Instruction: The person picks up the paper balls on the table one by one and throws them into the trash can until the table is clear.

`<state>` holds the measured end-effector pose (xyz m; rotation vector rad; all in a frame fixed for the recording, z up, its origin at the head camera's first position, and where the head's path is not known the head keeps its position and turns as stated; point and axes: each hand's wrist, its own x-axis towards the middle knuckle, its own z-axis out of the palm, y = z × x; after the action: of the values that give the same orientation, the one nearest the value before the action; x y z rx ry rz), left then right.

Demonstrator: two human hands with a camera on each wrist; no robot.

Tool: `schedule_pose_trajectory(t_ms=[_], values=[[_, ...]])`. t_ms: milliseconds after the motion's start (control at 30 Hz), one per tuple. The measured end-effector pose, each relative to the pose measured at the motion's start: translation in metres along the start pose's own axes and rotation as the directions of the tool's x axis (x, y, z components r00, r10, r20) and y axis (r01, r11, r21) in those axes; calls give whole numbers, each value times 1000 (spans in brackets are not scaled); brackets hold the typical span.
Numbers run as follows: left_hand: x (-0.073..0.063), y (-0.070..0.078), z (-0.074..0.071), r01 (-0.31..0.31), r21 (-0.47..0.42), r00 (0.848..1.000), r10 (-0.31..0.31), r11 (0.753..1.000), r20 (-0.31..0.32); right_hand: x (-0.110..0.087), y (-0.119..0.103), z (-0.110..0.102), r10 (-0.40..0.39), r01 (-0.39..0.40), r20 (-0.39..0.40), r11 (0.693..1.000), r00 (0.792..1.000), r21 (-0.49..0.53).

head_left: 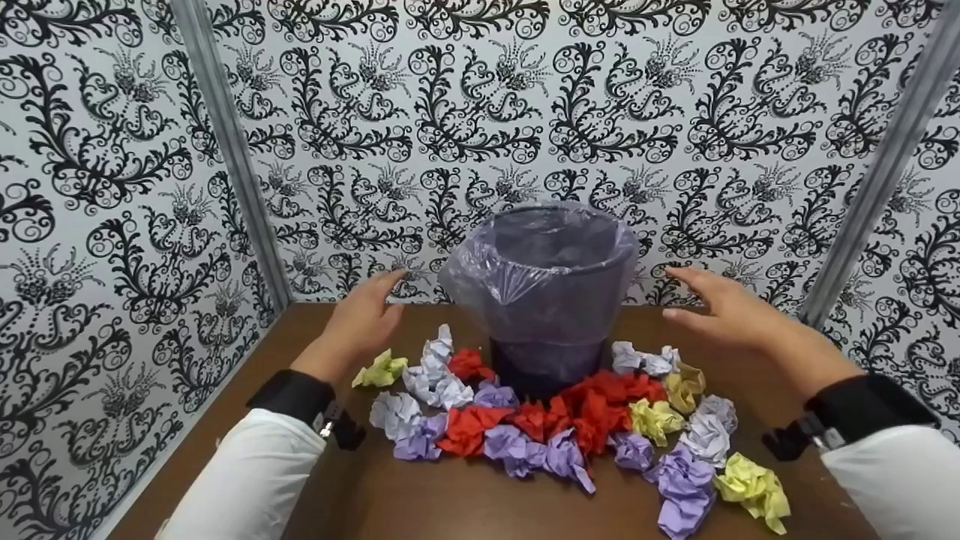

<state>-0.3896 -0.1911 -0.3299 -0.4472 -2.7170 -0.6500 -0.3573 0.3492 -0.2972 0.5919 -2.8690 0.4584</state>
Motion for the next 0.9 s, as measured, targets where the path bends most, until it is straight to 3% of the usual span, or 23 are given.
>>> schedule_pose_trajectory(t_ms=[233, 467, 600, 700, 800, 900], values=[[17, 49, 7, -65, -171, 996, 53, 983, -76, -21, 6, -11, -36, 36, 14, 999, 999, -14], [27, 97, 17, -63, -298, 998, 52, 952, -45, -53, 5, -11, -53, 52, 51, 998, 997, 21], [32, 111, 27, -67, -350, 998, 58, 934, -38, -72, 4, -1, -40, 33, 110, 997, 993, 65], [33, 118, 35, -39, -396, 999, 24, 917, -44, -86, 8, 13, -14, -4, 172, 994, 985, 108], [35, 123, 42, -4, -480, 999, -19, 878, -43, -100, 15, 28, 8, -41, 239, 990, 971, 134], [38, 129, 48, -4, -526, 999, -24, 851, -47, -112, 25, 42, 14, -60, 287, 986, 958, 153]])
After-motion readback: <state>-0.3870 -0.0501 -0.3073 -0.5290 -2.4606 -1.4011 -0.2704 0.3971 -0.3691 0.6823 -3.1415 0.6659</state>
